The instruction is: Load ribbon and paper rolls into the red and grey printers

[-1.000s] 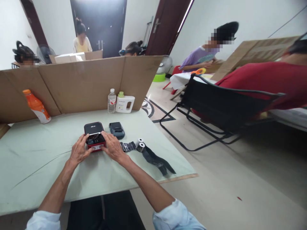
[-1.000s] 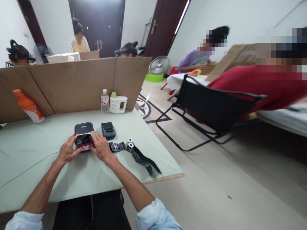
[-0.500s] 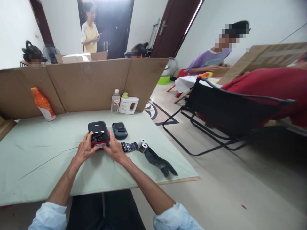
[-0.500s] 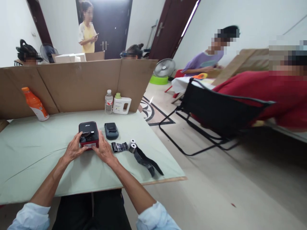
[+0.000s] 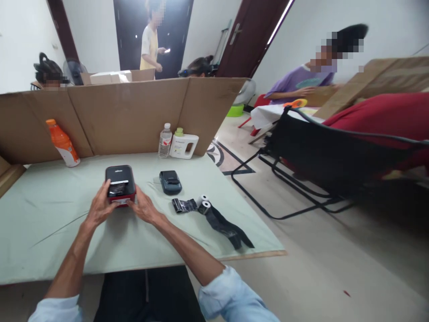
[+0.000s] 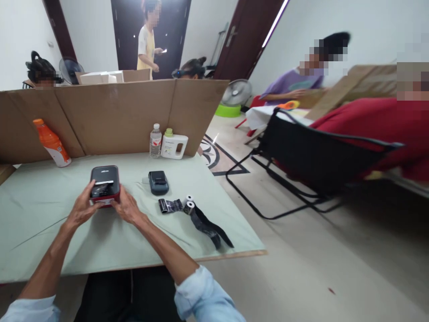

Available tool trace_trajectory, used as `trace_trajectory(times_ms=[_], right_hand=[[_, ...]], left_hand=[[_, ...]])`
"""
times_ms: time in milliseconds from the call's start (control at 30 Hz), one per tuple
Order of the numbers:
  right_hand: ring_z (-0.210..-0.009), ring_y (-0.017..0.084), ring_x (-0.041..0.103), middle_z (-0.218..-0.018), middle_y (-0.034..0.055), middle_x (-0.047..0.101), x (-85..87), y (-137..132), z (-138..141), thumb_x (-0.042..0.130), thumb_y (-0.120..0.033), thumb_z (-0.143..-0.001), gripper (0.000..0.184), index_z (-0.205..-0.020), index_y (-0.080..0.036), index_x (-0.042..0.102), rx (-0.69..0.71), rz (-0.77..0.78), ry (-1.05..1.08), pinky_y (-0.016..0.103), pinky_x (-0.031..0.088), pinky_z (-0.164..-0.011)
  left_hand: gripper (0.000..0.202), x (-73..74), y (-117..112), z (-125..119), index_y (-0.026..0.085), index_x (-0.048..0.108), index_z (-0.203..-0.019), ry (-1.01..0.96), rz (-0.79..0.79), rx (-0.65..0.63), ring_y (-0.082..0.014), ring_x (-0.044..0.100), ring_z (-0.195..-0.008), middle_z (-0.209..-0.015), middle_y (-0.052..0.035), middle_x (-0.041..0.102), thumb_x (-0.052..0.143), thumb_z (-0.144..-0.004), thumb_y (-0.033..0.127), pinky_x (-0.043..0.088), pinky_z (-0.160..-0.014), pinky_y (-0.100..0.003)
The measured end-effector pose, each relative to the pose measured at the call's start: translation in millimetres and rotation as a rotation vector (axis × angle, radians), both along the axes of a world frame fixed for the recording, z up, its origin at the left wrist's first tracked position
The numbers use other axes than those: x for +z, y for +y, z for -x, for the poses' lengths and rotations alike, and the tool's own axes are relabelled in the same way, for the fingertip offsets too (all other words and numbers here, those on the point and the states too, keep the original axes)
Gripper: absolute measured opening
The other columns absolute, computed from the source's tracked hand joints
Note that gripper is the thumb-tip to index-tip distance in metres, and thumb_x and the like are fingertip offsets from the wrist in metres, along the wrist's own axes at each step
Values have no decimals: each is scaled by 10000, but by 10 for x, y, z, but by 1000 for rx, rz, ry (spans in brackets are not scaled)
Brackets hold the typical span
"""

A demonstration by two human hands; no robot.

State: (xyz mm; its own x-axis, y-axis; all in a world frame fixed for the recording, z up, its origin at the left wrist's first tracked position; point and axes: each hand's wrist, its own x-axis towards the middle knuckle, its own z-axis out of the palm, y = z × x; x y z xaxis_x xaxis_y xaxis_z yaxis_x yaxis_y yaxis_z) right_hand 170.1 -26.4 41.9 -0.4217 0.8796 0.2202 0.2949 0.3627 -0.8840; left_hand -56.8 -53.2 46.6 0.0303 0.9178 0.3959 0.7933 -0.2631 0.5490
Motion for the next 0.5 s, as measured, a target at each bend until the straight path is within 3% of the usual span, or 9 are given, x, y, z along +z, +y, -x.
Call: trace_trajectory(times_ms=[133,233,367,433,500], right_hand=[[-1271,327,637,-1396,124,660,153,6,569,615,-329,-946,594,-1492,-221,407,112,26,-53,479,518,-1070],[-1254,342,648,-1403,150,647,177,24,881,605,-364,-959,647,-1527,-195,347,192,25,-110,485,536,-1048],[-1230,341,661,-1373,163,653,158,25,1045,622,-394,-950,666,-1514,-166,349,219,5,-166,469,558,-1019],[-1248,335,657,-1380,150,652,128,-14,1010,634,-392,-944,618,-1477,-178,404,227,-16,-163,458,559,-1025],[-1337,331,609,-1460,145,610,63,-88,900,640,-381,-945,601,-1475,-194,428,227,-65,-153,465,531,-1082]], left_hand=[[966,186,-178,601,174,424,-1578,1,35,111,-358,589,-1391,-1564,-179,558,783,-756,533,461,-1179,-535],[974,199,-280,890,161,463,-1541,-35,77,196,-375,674,-1266,-1451,-190,646,784,-724,584,533,-1091,-553],[1046,121,-328,1047,146,430,-1568,-90,131,294,-410,721,-1138,-1345,-207,695,788,-692,590,578,-1001,-599],[1084,97,-341,1045,165,377,-1606,-90,166,341,-417,736,-1072,-1361,-206,682,792,-690,569,588,-960,-634],[1075,105,-386,969,184,357,-1617,-38,123,363,-434,706,-1144,-1438,-209,631,788,-700,543,575,-982,-653]])
